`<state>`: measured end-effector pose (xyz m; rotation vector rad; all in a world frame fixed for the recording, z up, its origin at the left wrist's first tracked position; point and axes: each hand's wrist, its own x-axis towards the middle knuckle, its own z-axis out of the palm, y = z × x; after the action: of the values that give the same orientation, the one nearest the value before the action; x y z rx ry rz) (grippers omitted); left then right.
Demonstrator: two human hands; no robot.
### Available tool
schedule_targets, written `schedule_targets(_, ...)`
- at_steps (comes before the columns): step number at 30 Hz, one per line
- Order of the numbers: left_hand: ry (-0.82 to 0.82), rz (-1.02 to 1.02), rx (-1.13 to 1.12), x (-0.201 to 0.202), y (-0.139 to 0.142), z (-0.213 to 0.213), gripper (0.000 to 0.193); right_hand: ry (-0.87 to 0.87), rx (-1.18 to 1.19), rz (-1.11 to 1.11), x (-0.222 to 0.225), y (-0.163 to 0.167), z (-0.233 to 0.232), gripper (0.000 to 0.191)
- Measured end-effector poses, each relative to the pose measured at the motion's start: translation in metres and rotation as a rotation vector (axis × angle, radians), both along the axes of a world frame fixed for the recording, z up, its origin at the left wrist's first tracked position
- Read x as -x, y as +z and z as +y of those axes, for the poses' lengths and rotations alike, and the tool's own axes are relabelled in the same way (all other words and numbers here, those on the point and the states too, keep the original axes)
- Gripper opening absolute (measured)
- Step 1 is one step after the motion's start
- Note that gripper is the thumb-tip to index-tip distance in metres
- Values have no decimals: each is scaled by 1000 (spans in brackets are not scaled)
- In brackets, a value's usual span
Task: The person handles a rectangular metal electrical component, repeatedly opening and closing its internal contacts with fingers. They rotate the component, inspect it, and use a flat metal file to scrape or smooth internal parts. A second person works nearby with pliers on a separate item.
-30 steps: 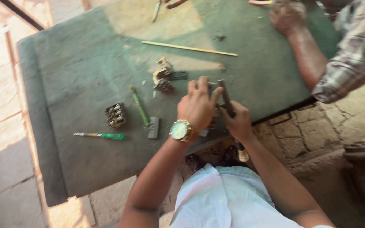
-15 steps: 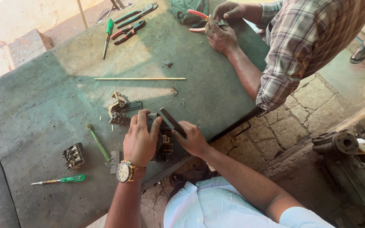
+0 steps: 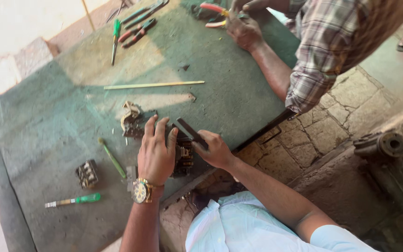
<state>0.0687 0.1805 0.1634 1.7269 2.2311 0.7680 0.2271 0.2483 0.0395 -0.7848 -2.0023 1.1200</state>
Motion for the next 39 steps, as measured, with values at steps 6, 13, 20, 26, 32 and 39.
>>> schedule_targets(6,-74,25,13,5,-3,-1,41,-43,-59,33,4,1,-10,19)
schedule_targets(13,-171,21,9,12,-9,0,39,-126,-50,24,6,-4,-21,18)
schedule_targets(20,-211,43,-10,15,-10,0,38,-167,-41,-16,8,-6,-29,16)
schedule_targets(26,-229,55,3,15,-10,0,39,-165,-45,37,7,-7,-32,18)
schedule_targets(32,-212,34,39,13,-9,-1,38,-166,-20,-51,9,-6,-30,18)
schedule_targets(39,-216,55,21,14,-10,-1,38,-153,-35,18,9,-6,-30,21)
